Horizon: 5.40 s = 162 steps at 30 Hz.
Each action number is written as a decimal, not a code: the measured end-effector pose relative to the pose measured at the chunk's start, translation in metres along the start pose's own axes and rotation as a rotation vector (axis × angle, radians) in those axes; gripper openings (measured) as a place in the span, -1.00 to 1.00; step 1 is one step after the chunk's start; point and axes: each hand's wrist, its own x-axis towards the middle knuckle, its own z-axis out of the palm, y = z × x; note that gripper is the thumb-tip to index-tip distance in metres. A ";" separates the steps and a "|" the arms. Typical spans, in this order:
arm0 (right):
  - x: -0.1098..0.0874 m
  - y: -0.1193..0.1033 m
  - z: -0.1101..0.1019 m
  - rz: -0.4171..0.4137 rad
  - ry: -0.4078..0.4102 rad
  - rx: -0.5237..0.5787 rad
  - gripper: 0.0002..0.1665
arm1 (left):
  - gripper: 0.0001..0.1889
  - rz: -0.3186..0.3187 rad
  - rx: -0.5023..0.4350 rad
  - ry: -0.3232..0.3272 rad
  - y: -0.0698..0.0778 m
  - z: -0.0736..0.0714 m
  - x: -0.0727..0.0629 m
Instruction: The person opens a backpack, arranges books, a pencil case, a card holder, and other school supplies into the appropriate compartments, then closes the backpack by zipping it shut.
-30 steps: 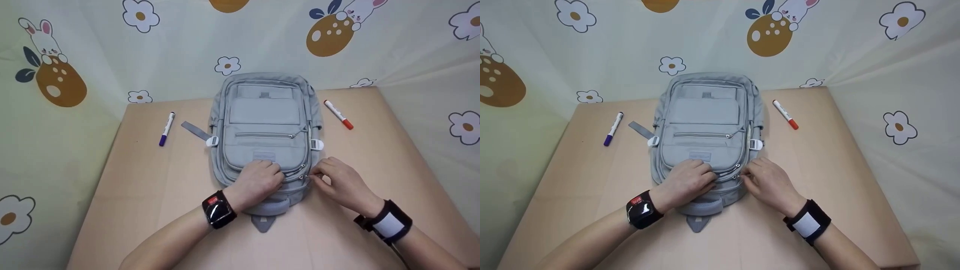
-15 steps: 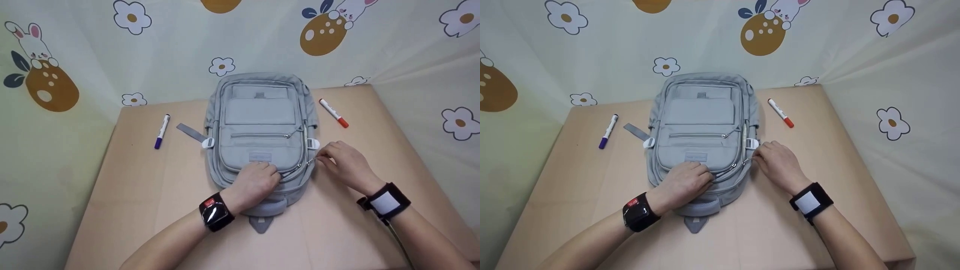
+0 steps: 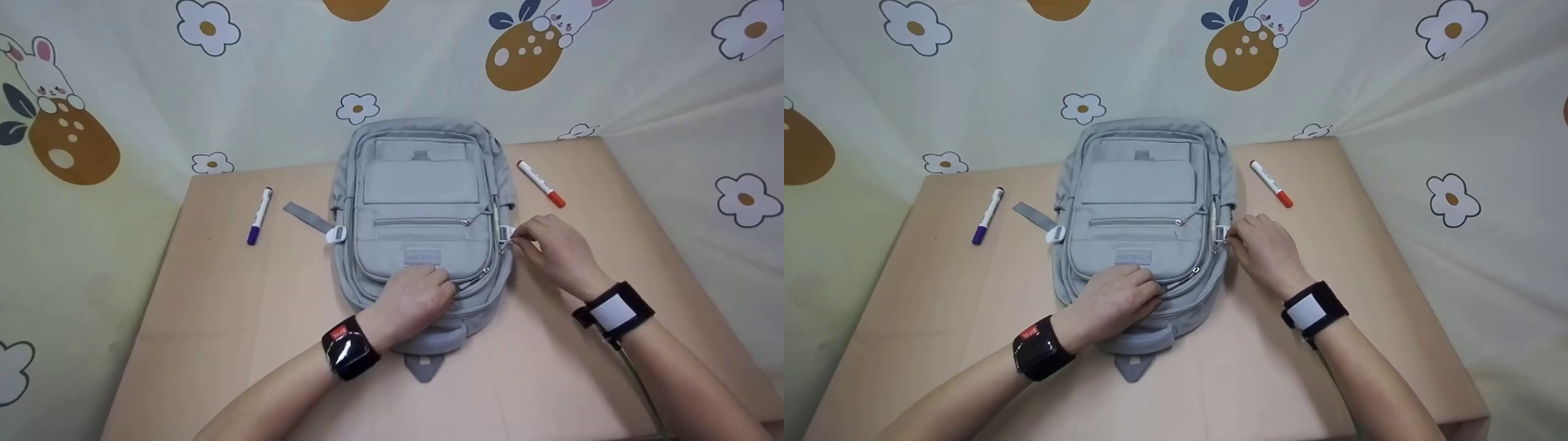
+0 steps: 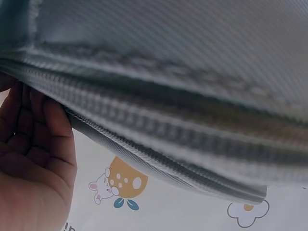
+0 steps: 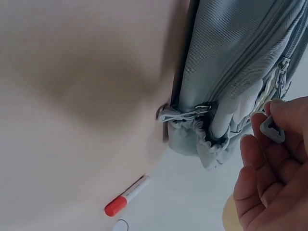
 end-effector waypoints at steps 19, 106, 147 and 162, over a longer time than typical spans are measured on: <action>-0.001 -0.005 -0.007 -0.033 0.060 0.018 -0.93 | -0.89 0.039 0.153 -0.176 0.018 0.006 0.037; 0.003 -0.025 0.023 -0.539 0.082 -0.147 -0.78 | -0.96 -0.240 -0.152 -0.090 -0.010 -0.024 -0.019; 0.003 -0.083 0.040 -0.576 0.022 -0.156 -0.83 | -0.85 -0.329 -0.187 -0.149 -0.019 -0.019 -0.032; 0.004 -0.082 0.039 -0.557 0.009 -0.104 -0.81 | -0.90 -0.438 -0.366 -0.125 -0.046 -0.034 -0.067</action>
